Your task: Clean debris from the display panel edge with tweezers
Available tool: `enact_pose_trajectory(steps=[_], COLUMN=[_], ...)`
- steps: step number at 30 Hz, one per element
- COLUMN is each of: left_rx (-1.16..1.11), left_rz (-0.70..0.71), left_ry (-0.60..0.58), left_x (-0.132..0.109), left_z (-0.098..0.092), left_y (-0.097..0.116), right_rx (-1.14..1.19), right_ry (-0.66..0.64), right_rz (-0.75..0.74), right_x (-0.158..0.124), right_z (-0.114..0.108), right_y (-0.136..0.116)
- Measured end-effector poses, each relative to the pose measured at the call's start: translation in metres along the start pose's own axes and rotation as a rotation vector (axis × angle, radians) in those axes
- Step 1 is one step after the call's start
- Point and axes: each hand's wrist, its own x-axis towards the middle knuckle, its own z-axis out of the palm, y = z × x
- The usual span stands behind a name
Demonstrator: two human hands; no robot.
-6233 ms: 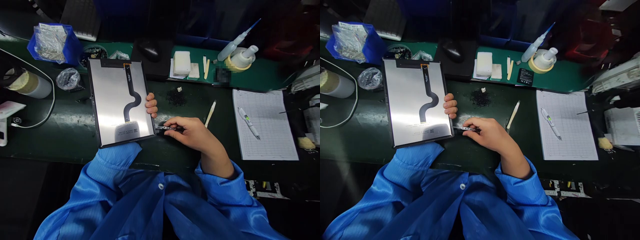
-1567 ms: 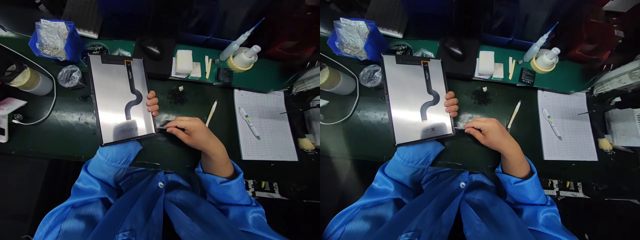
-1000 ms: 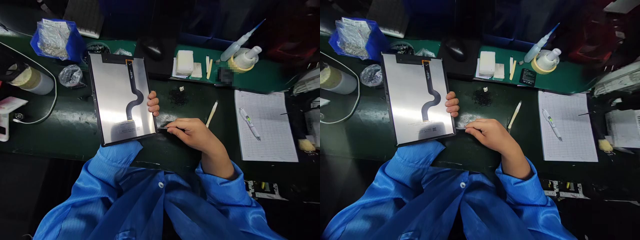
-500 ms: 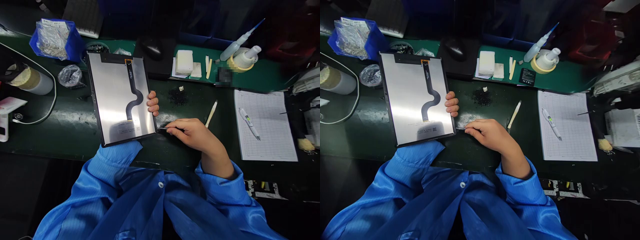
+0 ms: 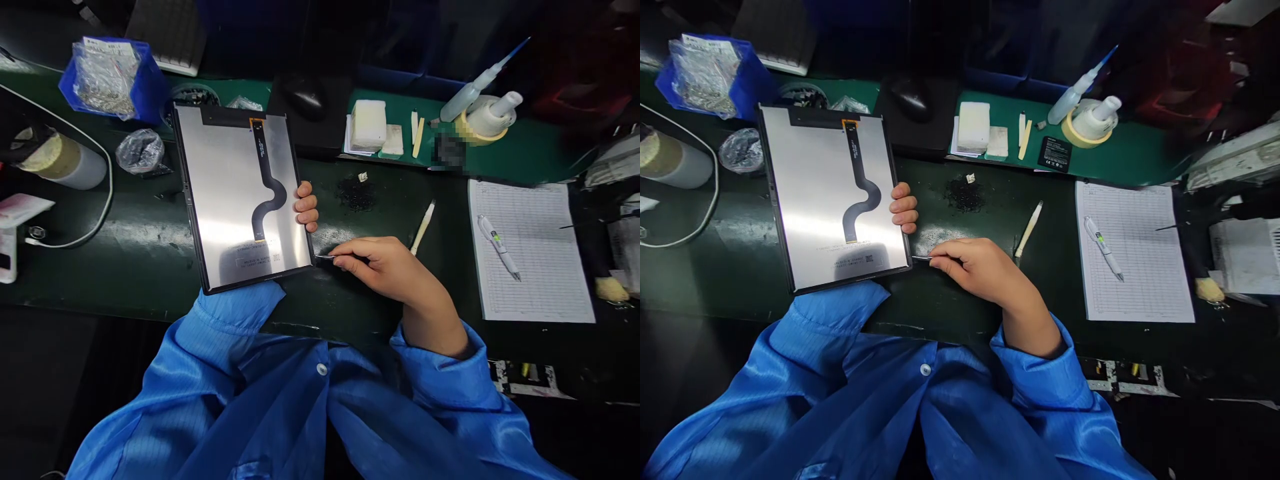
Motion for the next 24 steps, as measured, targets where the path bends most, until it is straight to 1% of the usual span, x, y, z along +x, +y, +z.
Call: enact_pose_trajectory(steps=[3, 8, 10, 15, 21, 24], left_rx=[0.001, 0.005, 0.014, 0.064, 0.101, 0.151], left_rz=[0.004, 0.014, 0.003, -0.022, 0.013, -0.009], left_ry=[0.005, 0.032, 0.036, 0.092, 0.083, 0.068], left_x=[-0.002, -0.003, -0.001, 0.001, -0.002, 0.000], left_z=[0.003, 0.006, 0.006, 0.008, 0.012, 0.009], left_y=[-0.001, -0.001, 0.000, 0.001, -0.001, 0.000], right_rx=[0.030, 0.002, -0.012, -0.016, -0.043, -0.063], right_ry=[0.014, 0.018, 0.005, 0.011, 0.001, 0.005], right_rz=[0.052, -0.045, -0.056, -0.003, -0.011, -0.028], right_x=[-0.001, 0.002, 0.002, 0.001, 0.001, 0.002], right_z=[0.001, 0.000, 0.000, 0.000, 0.001, 0.002], right_y=[0.000, 0.000, 0.000, 0.000, 0.002, 0.002])
